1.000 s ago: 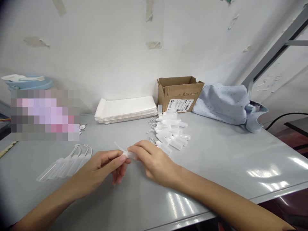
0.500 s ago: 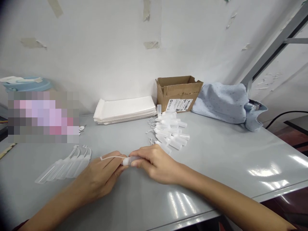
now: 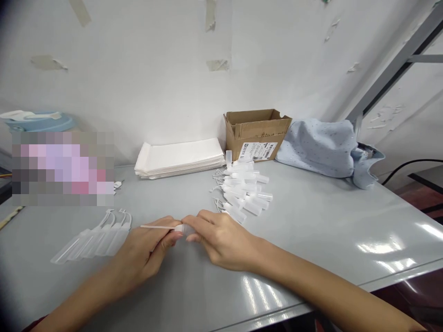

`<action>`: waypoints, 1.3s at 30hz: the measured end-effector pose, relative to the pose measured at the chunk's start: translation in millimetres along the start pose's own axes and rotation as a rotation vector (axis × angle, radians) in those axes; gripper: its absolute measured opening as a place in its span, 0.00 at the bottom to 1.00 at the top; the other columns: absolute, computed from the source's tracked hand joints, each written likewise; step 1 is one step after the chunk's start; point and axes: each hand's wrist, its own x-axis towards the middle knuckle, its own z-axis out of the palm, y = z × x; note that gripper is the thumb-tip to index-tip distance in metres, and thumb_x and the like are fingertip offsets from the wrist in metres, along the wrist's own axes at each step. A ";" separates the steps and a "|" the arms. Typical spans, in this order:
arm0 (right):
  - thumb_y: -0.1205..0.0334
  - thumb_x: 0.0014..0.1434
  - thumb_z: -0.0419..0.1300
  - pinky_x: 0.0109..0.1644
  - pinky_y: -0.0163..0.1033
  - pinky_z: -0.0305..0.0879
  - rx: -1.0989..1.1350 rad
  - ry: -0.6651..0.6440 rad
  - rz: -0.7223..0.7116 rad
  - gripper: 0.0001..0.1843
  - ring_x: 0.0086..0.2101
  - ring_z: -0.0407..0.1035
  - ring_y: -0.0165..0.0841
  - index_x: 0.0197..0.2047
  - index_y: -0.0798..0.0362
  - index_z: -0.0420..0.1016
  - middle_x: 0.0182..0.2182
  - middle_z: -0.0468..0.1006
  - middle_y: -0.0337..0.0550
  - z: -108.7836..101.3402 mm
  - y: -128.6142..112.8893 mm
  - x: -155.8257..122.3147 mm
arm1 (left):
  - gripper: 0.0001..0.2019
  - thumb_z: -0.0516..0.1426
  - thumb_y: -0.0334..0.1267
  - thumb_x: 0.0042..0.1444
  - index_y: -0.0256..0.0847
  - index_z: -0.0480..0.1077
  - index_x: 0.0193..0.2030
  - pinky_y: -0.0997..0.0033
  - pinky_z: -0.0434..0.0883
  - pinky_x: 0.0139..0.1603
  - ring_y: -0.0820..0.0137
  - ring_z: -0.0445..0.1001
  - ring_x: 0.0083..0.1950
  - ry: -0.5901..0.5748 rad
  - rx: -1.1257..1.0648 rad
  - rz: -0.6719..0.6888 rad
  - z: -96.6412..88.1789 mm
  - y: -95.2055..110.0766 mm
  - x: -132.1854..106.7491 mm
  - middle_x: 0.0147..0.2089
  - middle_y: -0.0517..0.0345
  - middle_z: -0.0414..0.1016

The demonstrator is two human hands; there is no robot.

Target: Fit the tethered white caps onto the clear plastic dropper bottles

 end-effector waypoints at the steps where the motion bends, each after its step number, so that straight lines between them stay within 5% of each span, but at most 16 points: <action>1: 0.64 0.66 0.47 0.32 0.37 0.64 0.026 -0.001 0.027 0.16 0.29 0.65 0.32 0.52 0.61 0.68 0.29 0.71 0.45 -1.0 -0.9 0.4 | 0.13 0.43 0.31 0.65 0.39 0.60 0.29 0.74 0.60 0.26 0.74 0.61 0.26 0.037 0.067 0.052 2.3 -1.5 -1.7 0.25 0.62 0.62; 6: 0.61 0.66 0.50 0.36 0.35 0.64 0.181 -0.039 0.171 0.13 0.32 0.69 0.30 0.46 0.54 0.74 0.31 0.77 0.41 -6.8 -6.0 4.5 | 0.08 0.44 0.30 0.65 0.39 0.62 0.38 0.73 0.61 0.26 0.72 0.62 0.27 0.088 0.328 0.167 7.1 -3.8 -5.5 0.27 0.60 0.64; 9: 0.59 0.64 0.53 0.31 0.33 0.63 0.120 0.044 0.216 0.12 0.29 0.69 0.30 0.44 0.53 0.75 0.30 0.77 0.40 -7.8 -1.8 5.3 | 0.05 0.47 0.31 0.64 0.39 0.63 0.40 0.72 0.67 0.31 0.70 0.68 0.32 0.129 0.353 0.151 3.5 -7.8 -2.8 0.32 0.57 0.69; 14: 0.61 0.64 0.51 0.28 0.36 0.61 -0.396 0.271 0.156 0.16 0.25 0.66 0.32 0.44 0.63 0.73 0.27 0.74 0.47 -10.2 17.3 4.3 | 0.08 0.49 0.35 0.61 0.38 0.67 0.42 0.65 0.70 0.41 0.62 0.71 0.46 0.175 0.557 -0.321 -23.7 -38.1 -0.5 0.43 0.50 0.72; 16: 0.64 0.63 0.50 0.26 0.37 0.57 -0.659 0.242 0.165 0.15 0.26 0.66 0.35 0.40 0.64 0.74 0.27 0.73 0.50 -12.0 22.5 4.4 | 0.09 0.49 0.34 0.60 0.37 0.69 0.42 0.62 0.69 0.47 0.59 0.70 0.49 0.115 0.698 -0.554 -41.7 -55.2 -3.4 0.45 0.49 0.72; 19: 0.65 0.61 0.51 0.23 0.37 0.51 -0.925 0.170 0.233 0.13 0.27 0.65 0.38 0.30 0.60 0.74 0.25 0.72 0.50 -12.7 24.0 4.9 | 0.12 0.48 0.31 0.59 0.30 0.71 0.40 0.56 0.69 0.45 0.53 0.72 0.47 0.094 0.777 -0.721 -67.4 -77.2 -11.8 0.41 0.45 0.73; 21: 0.66 0.59 0.52 0.22 0.37 0.47 -0.990 0.133 0.284 0.12 0.28 0.64 0.39 0.26 0.58 0.72 0.24 0.71 0.50 -11.8 22.5 4.9 | 0.14 0.46 0.32 0.62 0.33 0.72 0.38 0.59 0.70 0.40 0.56 0.74 0.42 0.036 0.787 -0.801 -78.7 -88.3 -18.2 0.35 0.54 0.73; 26: 0.71 0.57 0.53 0.20 0.37 0.43 -1.024 0.042 0.409 0.10 0.31 0.63 0.40 0.26 0.58 0.72 0.27 0.71 0.53 -11.3 18.4 4.0 | 0.15 0.55 0.40 0.60 0.36 0.66 0.51 0.58 0.72 0.45 0.63 0.72 0.47 -0.023 0.788 -0.955 -84.7 -108.0 -26.2 0.51 0.51 0.70; 29: 0.70 0.58 0.54 0.20 0.37 0.45 -1.020 0.061 0.426 0.09 0.33 0.63 0.42 0.27 0.58 0.72 0.29 0.71 0.54 -12.8 17.7 2.9 | 0.15 0.55 0.40 0.61 0.36 0.66 0.52 0.56 0.72 0.46 0.62 0.72 0.48 -0.044 0.761 -0.980 -83.1 -113.1 -24.4 0.52 0.51 0.69; 35: 0.67 0.60 0.52 0.24 0.39 0.59 -0.885 0.190 0.271 0.09 0.37 0.63 0.43 0.33 0.58 0.71 0.35 0.71 0.55 -7.4 8.7 8.0 | 0.14 0.54 0.39 0.61 0.37 0.66 0.51 0.57 0.72 0.45 0.64 0.73 0.46 -0.059 0.639 -0.950 -81.6 -113.0 -19.6 0.51 0.50 0.70; 39: 0.64 0.61 0.51 0.33 0.43 0.67 -0.674 0.038 0.128 0.09 0.39 0.64 0.42 0.37 0.59 0.70 0.38 0.71 0.55 9.5 -19.1 29.7 | 0.10 0.55 0.38 0.58 0.36 0.71 0.44 0.66 0.70 0.46 0.63 0.75 0.45 -0.042 0.573 -0.897 -79.2 -113.3 -18.5 0.42 0.52 0.77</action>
